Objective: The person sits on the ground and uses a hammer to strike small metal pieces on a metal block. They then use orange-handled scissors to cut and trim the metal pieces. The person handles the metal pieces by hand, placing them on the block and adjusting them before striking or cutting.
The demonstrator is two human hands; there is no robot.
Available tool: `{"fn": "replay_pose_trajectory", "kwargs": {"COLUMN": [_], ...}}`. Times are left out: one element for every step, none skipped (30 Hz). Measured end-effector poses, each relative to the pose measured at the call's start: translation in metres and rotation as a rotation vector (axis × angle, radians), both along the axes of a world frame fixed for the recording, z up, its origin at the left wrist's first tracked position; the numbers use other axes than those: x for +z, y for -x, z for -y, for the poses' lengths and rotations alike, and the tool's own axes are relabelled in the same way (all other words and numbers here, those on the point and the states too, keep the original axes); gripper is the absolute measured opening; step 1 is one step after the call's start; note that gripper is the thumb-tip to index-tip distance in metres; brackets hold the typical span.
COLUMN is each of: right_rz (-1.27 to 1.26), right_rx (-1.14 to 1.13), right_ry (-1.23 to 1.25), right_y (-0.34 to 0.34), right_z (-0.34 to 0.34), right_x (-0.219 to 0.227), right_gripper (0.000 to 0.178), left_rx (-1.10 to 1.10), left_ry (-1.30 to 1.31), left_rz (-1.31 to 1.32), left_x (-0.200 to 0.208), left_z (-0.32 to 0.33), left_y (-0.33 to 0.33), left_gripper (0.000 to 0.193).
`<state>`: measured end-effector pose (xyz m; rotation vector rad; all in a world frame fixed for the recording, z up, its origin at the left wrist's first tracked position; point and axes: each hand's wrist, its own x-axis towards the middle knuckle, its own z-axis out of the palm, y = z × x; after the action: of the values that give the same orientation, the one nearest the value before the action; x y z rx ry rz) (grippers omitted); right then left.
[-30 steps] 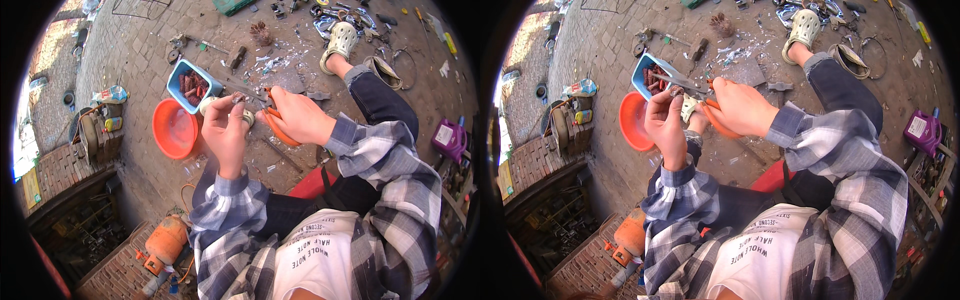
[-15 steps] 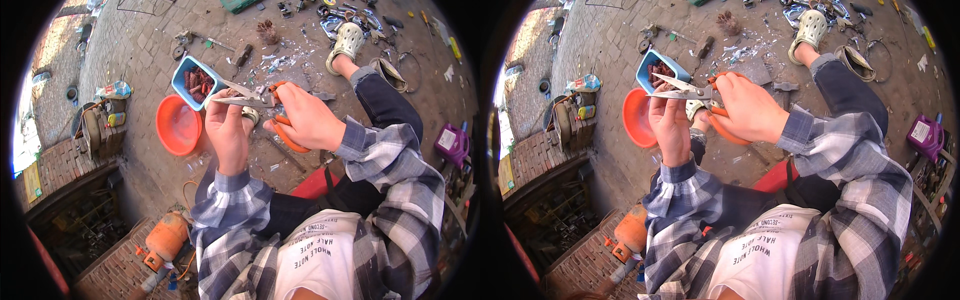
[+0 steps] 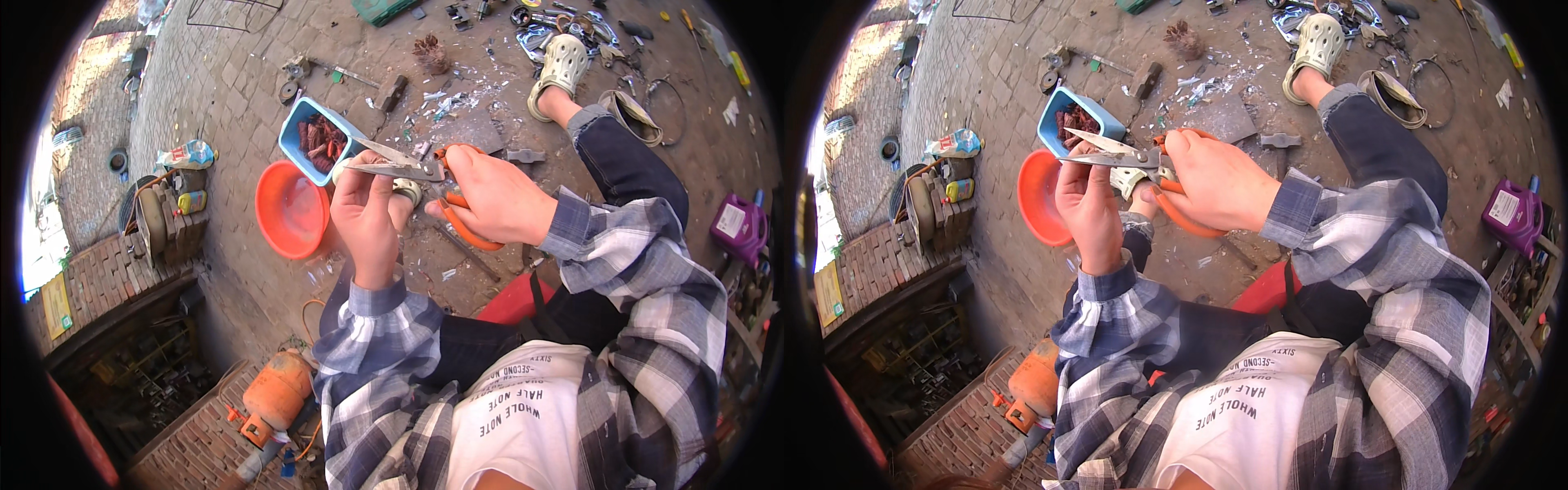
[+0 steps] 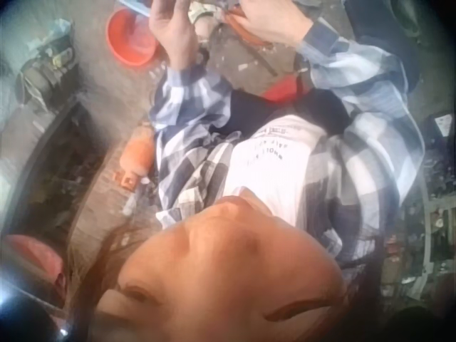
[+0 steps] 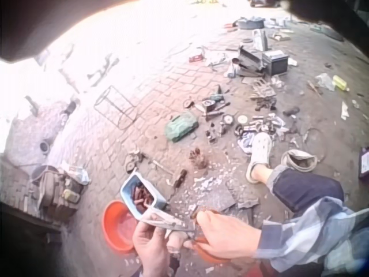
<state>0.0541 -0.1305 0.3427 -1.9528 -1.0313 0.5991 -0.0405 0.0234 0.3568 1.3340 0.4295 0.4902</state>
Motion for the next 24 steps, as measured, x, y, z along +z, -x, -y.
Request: {"fn": "replay_pose_trajectory", "kwargs": {"right_rz": [-0.042, -0.084, -0.064, -0.045, -0.025, -0.043, -0.063, -0.084, -0.111, -0.136, -0.161, -0.294, -0.427, -0.56, -0.558, -0.555, -0.553, -0.45, -0.348, -0.246, -0.118, 0.011, 0.14, 0.144], "right_rx": [0.01, 0.02, 0.018, 0.016, 0.014, 0.021, 0.027, 0.033, 0.033, 0.034, 0.034, 0.074, 0.117, 0.16, 0.149, 0.136, 0.123, 0.078, 0.03, -0.018, -0.04, -0.062, -0.084, -0.086], "right_ry": [0.017, 0.035, 0.032, 0.029, 0.025, 0.043, 0.062, 0.08, 0.065, 0.049, 0.033, 0.022, 0.01, -0.002, -0.008, -0.012, -0.017, -0.026, -0.033, -0.04, -0.123, -0.205, -0.287, -0.268], "right_y": [0.001, 0.002, 0.002, 0.003, 0.004, 0.004, 0.003, 0.002, 0.001, 0.002, 0.002, 0.0, -0.003, -0.004, -0.003, -0.003, -0.003, -0.003, -0.002, -0.002, -0.003, -0.004, -0.004, -0.004], "right_z": [0.0, 0.0, 0.0, 0.0, 0.0, 0.0, 0.0, 0.0, 0.0, -0.001, -0.002, -0.002, -0.003, -0.003, -0.004, -0.004, -0.004, -0.003, -0.001, 0.001, 0.001, 0.0, -0.001, 0.0], "right_x": [0.001, 0.002, 0.002, 0.002, 0.002, 0.003, 0.004, 0.005, 0.004, 0.003, 0.002, 0.003, 0.006, 0.008, 0.008, 0.006, 0.004, 0.006, 0.008, 0.009, 0.005, -0.001, -0.004, -0.005], "right_gripper": [0.051, 0.052, 0.052, 0.052, 0.052, 0.052, 0.051, 0.051, 0.051, 0.051, 0.051, 0.051, 0.051, 0.051, 0.051, 0.052, 0.052, 0.052, 0.053, 0.053, 0.05, 0.048, 0.048, 0.049], "left_rx": [-0.024, -0.018, -0.011, -0.004, -0.008, -0.013, -0.018, -0.028, -0.038, -0.047, -0.06, -0.072, -0.082, -0.085, -0.088, -0.092, -0.08, -0.068, -0.059, -0.043, -0.028, -0.012, -0.016, -0.021], "left_ry": [-0.01, -0.009, -0.008, -0.007, 0.003, 0.014, 0.024, 0.034, 0.044, 0.054, 0.109, 0.165, 0.218, 0.236, 0.254, 0.274, 0.274, 0.273, 0.275, 0.272, 0.269, 0.266, 0.249, 0.232], "left_rz": [-0.001, 0.001, 0.004, 0.007, -0.001, -0.009, -0.019, -0.023, -0.027, -0.028, -0.006, 0.015, 0.037, 0.039, 0.04, 0.042, 0.044, 0.047, 0.048, 0.054, 0.061, 0.066, 0.055, 0.044], "left_x": [-0.003, -0.004, -0.005, -0.006, -0.007, -0.008, -0.009, -0.008, -0.007, -0.006, -0.005, -0.003, -0.002, -0.002, -0.003, -0.003, -0.004, -0.004, -0.005, -0.003, 0.002, 0.004, 0.003, 0.001], "left_z": [-0.003, -0.004, -0.004, -0.005, -0.006, -0.007, -0.008, -0.007, -0.005, -0.004, -0.003, -0.002, -0.002, -0.001, -0.001, -0.001, -0.002, -0.003, -0.003, -0.002, 0.001, 0.002, 0.003, 0.002], "left_y": [0.002, 0.002, 0.003, 0.003, 0.004, 0.004, 0.004, 0.002, 0.0, -0.001, -0.002, -0.004, -0.004, -0.005, -0.005, -0.005, -0.005, -0.004, -0.005, -0.006, -0.007, -0.008, -0.007, -0.007], "left_gripper": [0.026, 0.027, 0.027, 0.027, 0.027, 0.027, 0.027, 0.024, 0.021, 0.017, 0.017, 0.017, 0.017, 0.017, 0.017, 0.016, 0.017, 0.017, 0.017, 0.017, 0.018, 0.018, 0.019, 0.02]}}
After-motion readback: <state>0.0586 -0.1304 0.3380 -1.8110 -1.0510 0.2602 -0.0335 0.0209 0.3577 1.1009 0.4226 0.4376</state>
